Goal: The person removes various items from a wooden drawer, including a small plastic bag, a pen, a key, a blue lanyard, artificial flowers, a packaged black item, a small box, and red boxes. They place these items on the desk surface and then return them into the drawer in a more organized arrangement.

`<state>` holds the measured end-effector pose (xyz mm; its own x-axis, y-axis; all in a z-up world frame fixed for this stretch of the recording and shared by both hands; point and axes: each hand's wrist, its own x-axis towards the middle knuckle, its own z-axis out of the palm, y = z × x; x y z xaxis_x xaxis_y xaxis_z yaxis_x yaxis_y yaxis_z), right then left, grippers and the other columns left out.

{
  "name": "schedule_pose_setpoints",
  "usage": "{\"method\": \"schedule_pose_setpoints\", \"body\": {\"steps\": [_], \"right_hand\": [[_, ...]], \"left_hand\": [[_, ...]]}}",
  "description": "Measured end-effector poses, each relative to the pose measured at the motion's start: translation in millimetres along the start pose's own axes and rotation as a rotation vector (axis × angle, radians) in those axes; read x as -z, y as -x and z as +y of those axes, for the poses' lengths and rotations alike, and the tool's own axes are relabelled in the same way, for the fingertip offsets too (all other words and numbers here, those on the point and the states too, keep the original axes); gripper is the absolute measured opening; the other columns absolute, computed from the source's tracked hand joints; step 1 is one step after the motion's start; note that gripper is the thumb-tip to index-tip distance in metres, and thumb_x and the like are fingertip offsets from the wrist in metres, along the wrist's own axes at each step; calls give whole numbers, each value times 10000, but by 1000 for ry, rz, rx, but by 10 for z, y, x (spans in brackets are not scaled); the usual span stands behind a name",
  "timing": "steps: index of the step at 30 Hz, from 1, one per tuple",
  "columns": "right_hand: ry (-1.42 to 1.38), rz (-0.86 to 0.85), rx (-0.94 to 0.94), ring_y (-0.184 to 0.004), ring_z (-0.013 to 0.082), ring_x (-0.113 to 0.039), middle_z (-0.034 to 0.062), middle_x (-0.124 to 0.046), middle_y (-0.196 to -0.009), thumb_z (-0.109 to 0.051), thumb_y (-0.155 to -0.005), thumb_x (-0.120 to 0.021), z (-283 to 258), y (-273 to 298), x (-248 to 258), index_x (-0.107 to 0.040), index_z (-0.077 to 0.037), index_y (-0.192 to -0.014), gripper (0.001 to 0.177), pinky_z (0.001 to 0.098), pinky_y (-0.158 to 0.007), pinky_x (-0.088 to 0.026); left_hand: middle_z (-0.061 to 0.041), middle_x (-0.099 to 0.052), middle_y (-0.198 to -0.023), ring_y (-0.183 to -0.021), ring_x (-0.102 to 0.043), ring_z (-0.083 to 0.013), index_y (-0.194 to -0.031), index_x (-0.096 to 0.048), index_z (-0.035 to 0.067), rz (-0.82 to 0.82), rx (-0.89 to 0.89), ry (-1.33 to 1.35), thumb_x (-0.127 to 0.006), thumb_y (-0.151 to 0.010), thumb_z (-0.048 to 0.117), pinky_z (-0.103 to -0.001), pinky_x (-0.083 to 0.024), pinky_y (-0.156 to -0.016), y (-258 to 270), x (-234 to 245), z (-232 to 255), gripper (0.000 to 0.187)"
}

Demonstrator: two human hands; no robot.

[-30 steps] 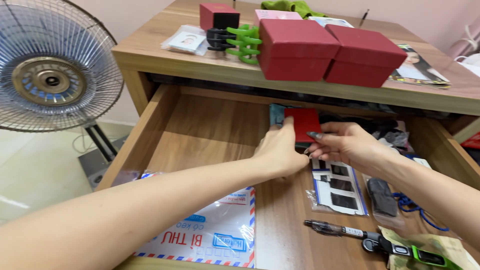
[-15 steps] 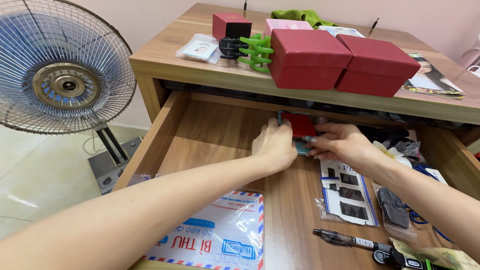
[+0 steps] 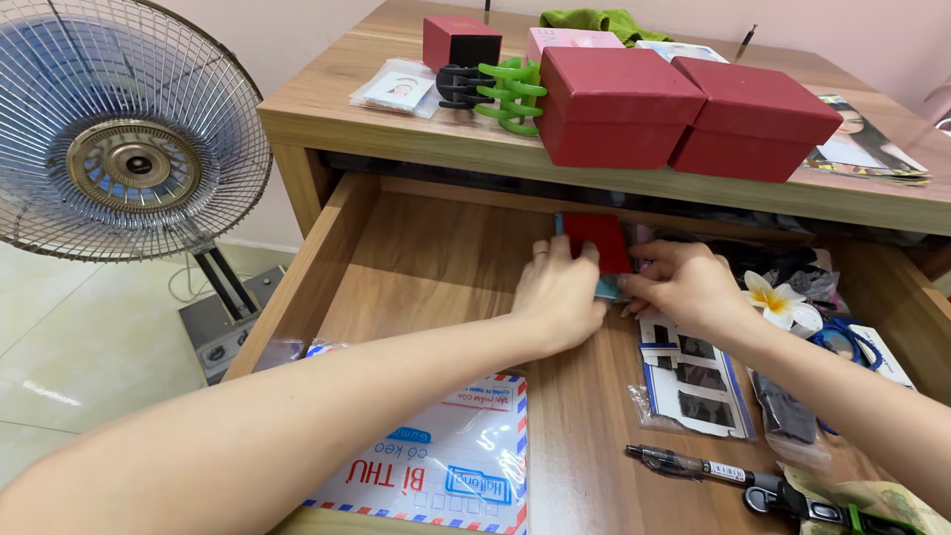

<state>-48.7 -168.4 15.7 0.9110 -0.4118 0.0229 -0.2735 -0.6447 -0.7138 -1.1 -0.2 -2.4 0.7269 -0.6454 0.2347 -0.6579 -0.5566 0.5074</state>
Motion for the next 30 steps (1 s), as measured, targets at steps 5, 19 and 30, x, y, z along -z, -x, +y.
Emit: {"method": "schedule_pose_setpoints", "body": {"steps": [5, 19, 30], "right_hand": [[100, 16, 11, -636, 223, -778, 93, -809, -785, -212, -796, -809, -65, 48, 27, -714, -69, -1263, 497, 323, -695, -646], [522, 100, 245, -852, 245, -793, 39, -828, -831, -267, -867, -700, -331, 280, 246, -715, -128, -1298, 453, 396, -776, -615], [407, 198, 488, -513, 45, -671, -60, -752, -535, -211, -691, -659, -488, 440, 543, -750, -160, -642, 115, 252, -579, -506]], "left_hand": [[-302, -463, -1350, -1297, -453, -502, -1449, -477, -48, -18, -12, 69, -673, -847, 172, -523, -509, -1000, -69, -69, -68, 670], [-312, -395, -1477, -1411, -333, -484, -1413, -526, -23, 69, -71, 53, -614, -854, 162, -618, -249, -1158, 69, 77, 329, 595], [-184, -633, -1099, -1075, -569, -424, -1119, -580, 61, 142, -78, 99, -542, -762, 156, -584, -471, -844, 196, 352, 664, 372]]}}
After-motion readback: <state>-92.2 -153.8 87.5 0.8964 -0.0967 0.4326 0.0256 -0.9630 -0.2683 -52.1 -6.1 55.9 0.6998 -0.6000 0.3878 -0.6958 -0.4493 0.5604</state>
